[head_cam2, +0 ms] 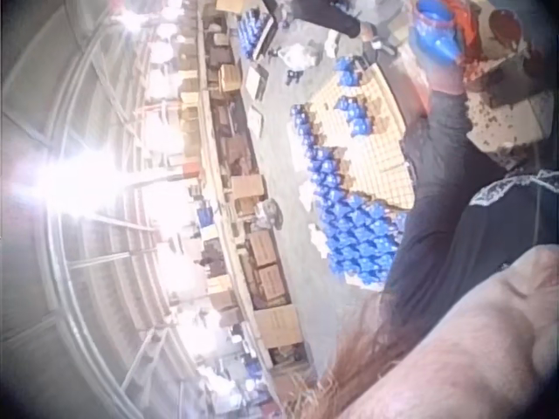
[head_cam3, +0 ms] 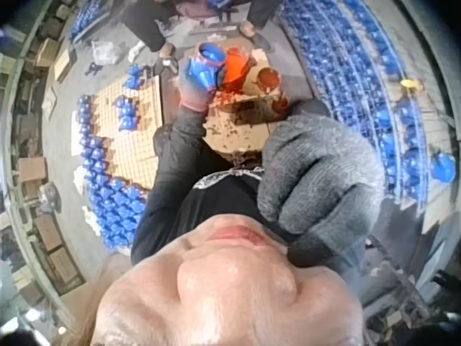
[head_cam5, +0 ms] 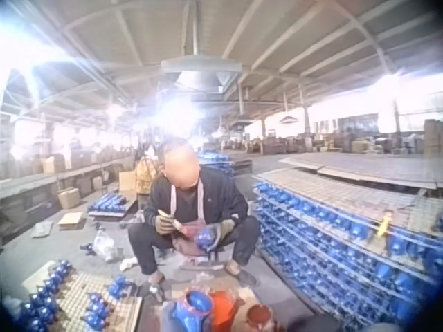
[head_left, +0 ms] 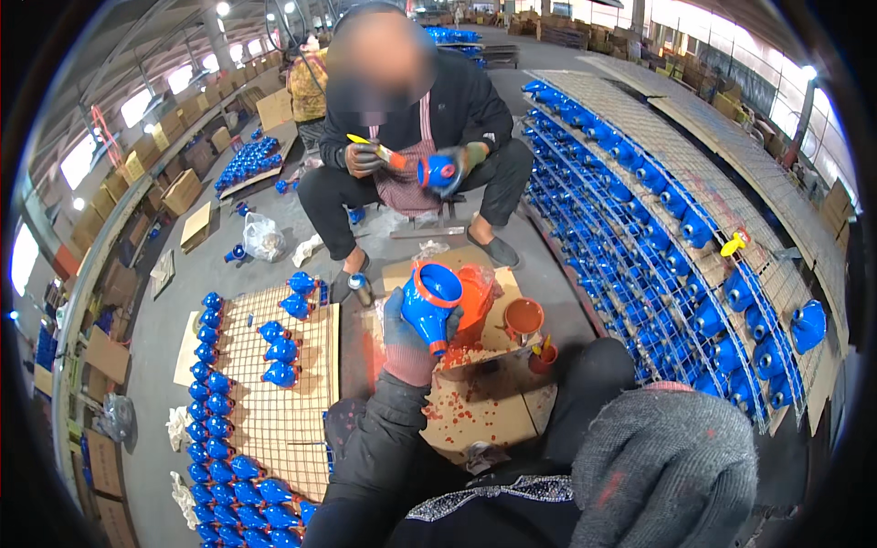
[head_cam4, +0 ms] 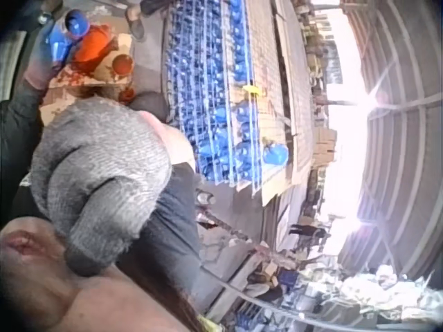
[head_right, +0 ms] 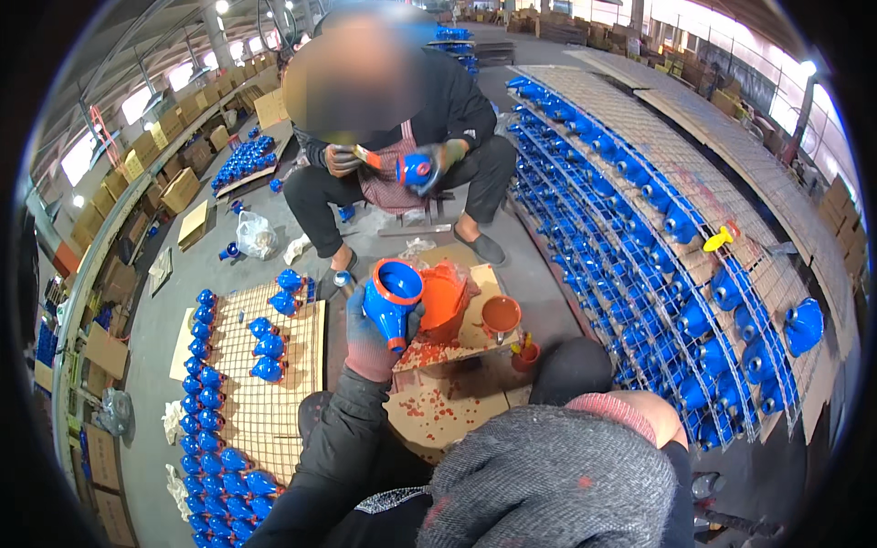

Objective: The person paints blue mechanical parts with red paint using a brush, then places them on a drying rack.

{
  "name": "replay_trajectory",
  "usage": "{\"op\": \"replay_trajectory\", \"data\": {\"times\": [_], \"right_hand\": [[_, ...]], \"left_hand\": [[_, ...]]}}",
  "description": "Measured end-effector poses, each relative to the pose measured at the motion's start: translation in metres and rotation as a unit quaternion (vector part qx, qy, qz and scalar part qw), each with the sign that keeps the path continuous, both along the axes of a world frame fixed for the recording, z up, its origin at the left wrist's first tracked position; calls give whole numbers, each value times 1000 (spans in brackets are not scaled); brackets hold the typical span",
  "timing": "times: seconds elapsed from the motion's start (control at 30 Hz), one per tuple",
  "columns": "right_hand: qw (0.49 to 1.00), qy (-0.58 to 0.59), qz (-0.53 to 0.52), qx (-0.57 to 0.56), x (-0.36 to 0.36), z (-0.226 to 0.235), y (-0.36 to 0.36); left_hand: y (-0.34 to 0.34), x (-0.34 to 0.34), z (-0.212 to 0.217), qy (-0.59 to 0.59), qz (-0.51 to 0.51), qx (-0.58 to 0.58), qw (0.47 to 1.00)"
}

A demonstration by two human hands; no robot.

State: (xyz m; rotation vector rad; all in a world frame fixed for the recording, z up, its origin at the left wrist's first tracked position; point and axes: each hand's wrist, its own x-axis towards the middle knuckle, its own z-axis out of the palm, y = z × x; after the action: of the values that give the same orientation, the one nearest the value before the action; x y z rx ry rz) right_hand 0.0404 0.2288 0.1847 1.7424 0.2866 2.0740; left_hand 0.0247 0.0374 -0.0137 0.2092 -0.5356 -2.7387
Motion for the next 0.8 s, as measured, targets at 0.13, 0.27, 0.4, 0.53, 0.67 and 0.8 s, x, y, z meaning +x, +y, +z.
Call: {"op": "replay_trajectory", "data": {"times": [0.13, 0.27, 0.4, 0.53, 0.67, 0.8], "right_hand": [[799, 349, 182, 454, -54, 31, 53], [840, 304, 117, 434, -47, 23, 46], [955, 175, 56, 232, -29, 0, 17], [927, 193, 106, 303, -28, 7, 33], [881, 207, 194, 377, -36, 8, 49], [822, 216, 272, 452, -44, 11, 68]], "left_hand": [[-9, 12, -3, 11, -5, -8, 1000], [-11, 10, -4, 23, -12, -3, 1000], [-20, 22, -7, 13, 13, -15, 1000], [-8, 14, 3, 19, 0, 3, 1000], [-9, 20, 3, 3, 26, -11, 1000], [-8, 20, 4, -11, 40, -12, 999]]}}
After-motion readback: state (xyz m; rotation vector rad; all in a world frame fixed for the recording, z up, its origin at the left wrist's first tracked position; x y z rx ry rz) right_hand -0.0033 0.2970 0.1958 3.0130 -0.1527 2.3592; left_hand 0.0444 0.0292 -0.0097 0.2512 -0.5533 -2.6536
